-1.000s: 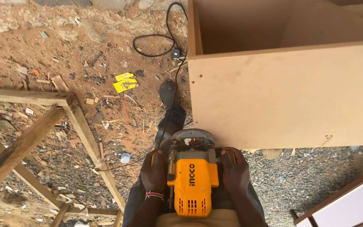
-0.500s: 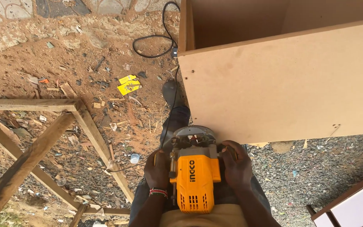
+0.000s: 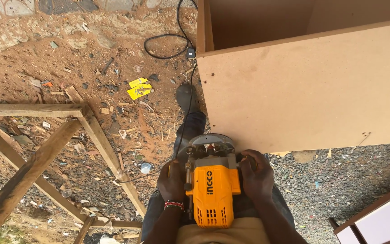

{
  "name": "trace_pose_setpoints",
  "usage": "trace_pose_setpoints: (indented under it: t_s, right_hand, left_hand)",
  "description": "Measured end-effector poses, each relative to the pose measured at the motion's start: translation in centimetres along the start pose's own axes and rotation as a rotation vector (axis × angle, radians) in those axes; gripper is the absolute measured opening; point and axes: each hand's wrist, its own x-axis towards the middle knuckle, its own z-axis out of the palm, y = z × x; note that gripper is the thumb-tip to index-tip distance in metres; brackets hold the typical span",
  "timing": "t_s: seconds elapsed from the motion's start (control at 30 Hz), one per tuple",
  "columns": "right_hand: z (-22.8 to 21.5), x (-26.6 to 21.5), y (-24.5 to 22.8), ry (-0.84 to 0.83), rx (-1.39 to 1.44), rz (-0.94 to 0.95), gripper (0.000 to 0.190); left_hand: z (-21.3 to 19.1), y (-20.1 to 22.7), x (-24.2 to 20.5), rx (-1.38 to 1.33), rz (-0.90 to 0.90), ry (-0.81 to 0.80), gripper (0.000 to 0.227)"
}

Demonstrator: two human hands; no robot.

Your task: Trimming wood edges with a power router, cutting with a jigsaw, and marking wood with a pencil.

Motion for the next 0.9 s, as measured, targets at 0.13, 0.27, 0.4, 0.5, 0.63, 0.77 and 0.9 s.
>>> trace_pose_setpoints:
  t_s: [0.13,0.27,0.4,0.5,0.63,0.77,0.9]
  right_hand:
    - [0.3,0.2,0.5,0.001,-0.001,-0.080,0.030]
    - [0.6,0.5,1.0,0.005,0.003,-0.112,0.029]
    - [0.8,0.0,0.9,0.031,0.106,-0.164,0.026]
    - [0.4,0.2,0.2,0.002,-0.008,-0.087,0.029]
    - [0.2,0.3,-0.1,-0.013,-0.050,-0.016,0.027]
    - [0.5,0.2,-0.1,-0.023,-0.081,0.022,0.029]
    - [0.6,-0.5,0.0,-0.018,-0.091,-0.010,0.028]
  left_hand:
    - [0.2,-0.2,0.2,-0.002,-0.043,0.017,0.045]
    - [0.5,-0.8,0.7,0.018,-0.041,0.028,0.045]
    - [0.8,-2.5,0.8,-0.096,0.108,0.039,0.046]
    - [0.7,-1.0,1.0,0.020,-0.023,0.019,0.045]
    - [1.4,-2.1,1.6,0.034,0.043,0.041,0.039]
    - [1.3,-2.7,1.9,0.039,0.075,0.061,0.036]
    - [2.1,-5.1,3.1,0.041,0.131,0.079,0.036]
